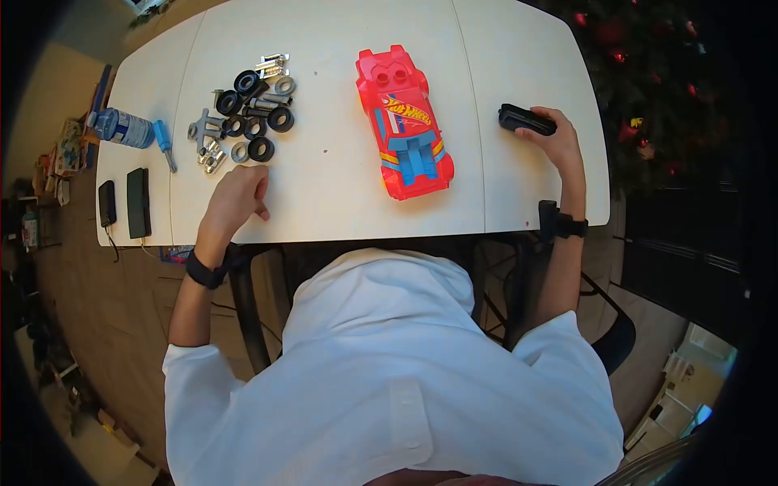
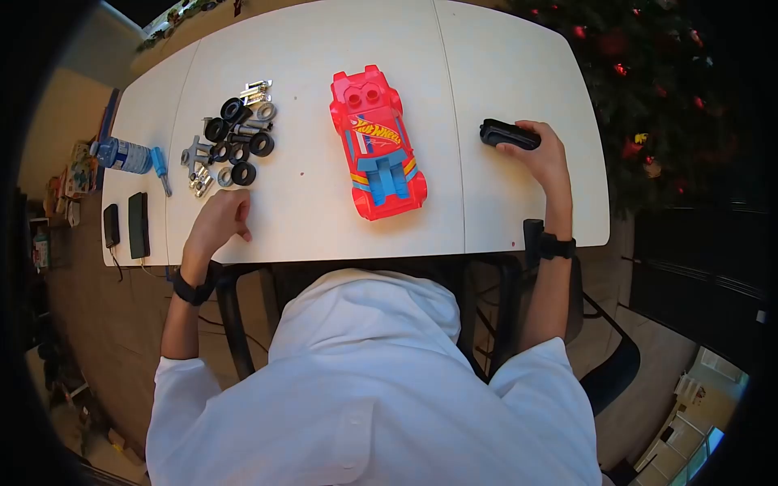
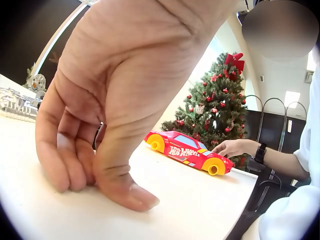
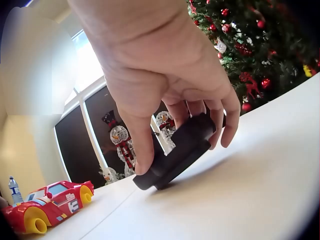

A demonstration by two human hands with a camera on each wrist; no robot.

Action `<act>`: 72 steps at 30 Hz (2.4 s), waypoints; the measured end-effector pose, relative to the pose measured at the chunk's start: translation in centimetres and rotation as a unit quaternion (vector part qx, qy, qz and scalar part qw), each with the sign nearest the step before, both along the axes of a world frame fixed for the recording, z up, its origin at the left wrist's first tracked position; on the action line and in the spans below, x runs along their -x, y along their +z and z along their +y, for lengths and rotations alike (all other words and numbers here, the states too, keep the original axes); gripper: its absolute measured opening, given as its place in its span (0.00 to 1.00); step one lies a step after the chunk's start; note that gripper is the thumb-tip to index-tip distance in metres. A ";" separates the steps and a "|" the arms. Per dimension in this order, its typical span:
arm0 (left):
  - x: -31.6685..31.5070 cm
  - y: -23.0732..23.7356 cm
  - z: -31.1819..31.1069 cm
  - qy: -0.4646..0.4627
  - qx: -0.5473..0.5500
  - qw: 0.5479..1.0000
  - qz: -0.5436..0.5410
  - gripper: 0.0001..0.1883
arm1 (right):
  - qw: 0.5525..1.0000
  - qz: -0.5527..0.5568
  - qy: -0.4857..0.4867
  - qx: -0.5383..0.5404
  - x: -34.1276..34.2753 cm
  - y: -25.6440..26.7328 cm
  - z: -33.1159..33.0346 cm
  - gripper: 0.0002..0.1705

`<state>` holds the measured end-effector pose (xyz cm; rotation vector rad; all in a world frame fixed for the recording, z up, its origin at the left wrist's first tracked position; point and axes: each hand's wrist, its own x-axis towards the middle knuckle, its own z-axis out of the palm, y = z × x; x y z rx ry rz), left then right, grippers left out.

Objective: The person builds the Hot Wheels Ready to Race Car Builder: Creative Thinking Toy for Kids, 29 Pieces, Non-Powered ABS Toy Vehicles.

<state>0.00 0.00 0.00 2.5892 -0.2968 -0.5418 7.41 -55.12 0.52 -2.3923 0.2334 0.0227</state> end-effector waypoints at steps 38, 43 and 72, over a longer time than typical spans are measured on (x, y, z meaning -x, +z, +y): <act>-0.3 0.5 -0.2 0.018 -0.021 1.000 0.012 0.08 | 0.967 0.017 0.228 0.111 5.9 2.9 16.9 0.51; -0.1 0.7 -0.4 0.043 0.001 0.998 0.035 0.08 | 0.961 0.030 0.249 0.116 5.7 2.1 17.0 0.51; -0.2 0.7 -0.3 0.017 -0.005 1.000 0.008 0.10 | 0.954 0.013 0.265 0.143 5.1 1.7 19.9 0.47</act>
